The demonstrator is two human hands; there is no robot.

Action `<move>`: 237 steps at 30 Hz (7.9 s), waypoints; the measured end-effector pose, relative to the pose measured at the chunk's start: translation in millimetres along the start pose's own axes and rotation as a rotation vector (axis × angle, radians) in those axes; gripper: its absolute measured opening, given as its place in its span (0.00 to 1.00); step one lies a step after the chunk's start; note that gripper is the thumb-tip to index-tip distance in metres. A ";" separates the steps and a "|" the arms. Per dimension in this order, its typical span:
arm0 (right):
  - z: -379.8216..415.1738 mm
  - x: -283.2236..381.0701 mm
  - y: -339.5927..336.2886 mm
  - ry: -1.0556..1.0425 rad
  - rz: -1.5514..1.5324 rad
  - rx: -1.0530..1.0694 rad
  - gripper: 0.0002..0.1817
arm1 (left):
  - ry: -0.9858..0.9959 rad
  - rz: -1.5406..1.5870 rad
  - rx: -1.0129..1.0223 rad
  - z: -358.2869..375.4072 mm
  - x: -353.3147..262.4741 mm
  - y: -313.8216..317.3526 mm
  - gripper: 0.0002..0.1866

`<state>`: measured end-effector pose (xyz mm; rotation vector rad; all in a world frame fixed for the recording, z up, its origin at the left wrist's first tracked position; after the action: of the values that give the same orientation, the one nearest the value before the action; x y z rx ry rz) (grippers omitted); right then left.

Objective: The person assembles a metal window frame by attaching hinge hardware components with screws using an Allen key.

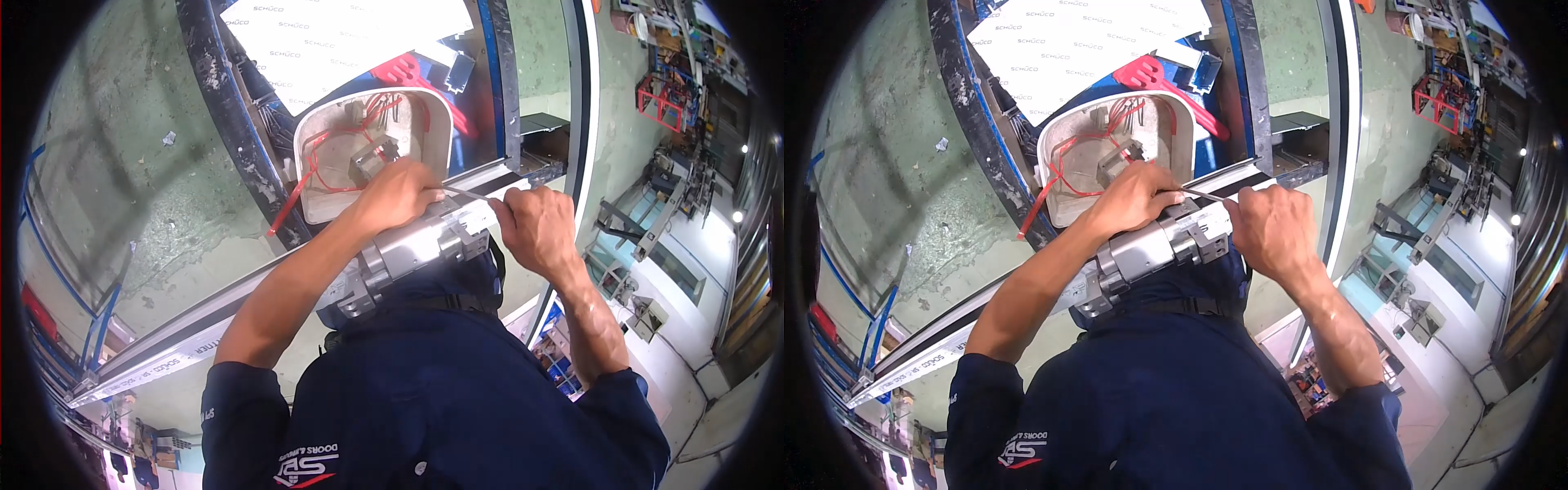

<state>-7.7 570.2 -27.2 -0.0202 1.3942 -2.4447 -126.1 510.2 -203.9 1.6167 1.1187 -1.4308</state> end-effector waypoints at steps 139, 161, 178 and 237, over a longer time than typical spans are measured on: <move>-68.0 -49.1 61.2 -0.199 -0.180 0.167 0.21 | -0.131 0.083 0.012 -3.5 -6.9 -0.7 0.11; -55.1 8.4 6.8 -0.423 -0.638 0.127 0.06 | -0.233 -0.070 0.030 30.1 -50.6 -110.4 0.15; 44.6 160.2 -8.0 -0.332 -0.374 0.102 0.03 | -0.028 -0.108 0.007 148.9 -37.1 -105.6 0.11; 61.1 193.1 2.8 -0.094 -0.343 0.153 0.09 | 0.106 -0.078 0.046 144.3 -22.7 -95.9 0.09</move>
<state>-179.3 462.6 -26.1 -0.3620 1.2446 -2.7803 -271.0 412.5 -198.9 1.7150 1.2293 -1.4452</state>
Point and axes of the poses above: each hand's wrist, its own z-axis away from the middle knuckle, its own y-axis out of the palm, x = y × z, the point moved 7 cm from there along -z, towards the middle knuckle, and after that the axes turned 15 degrees about y, right-handed, at the moved point
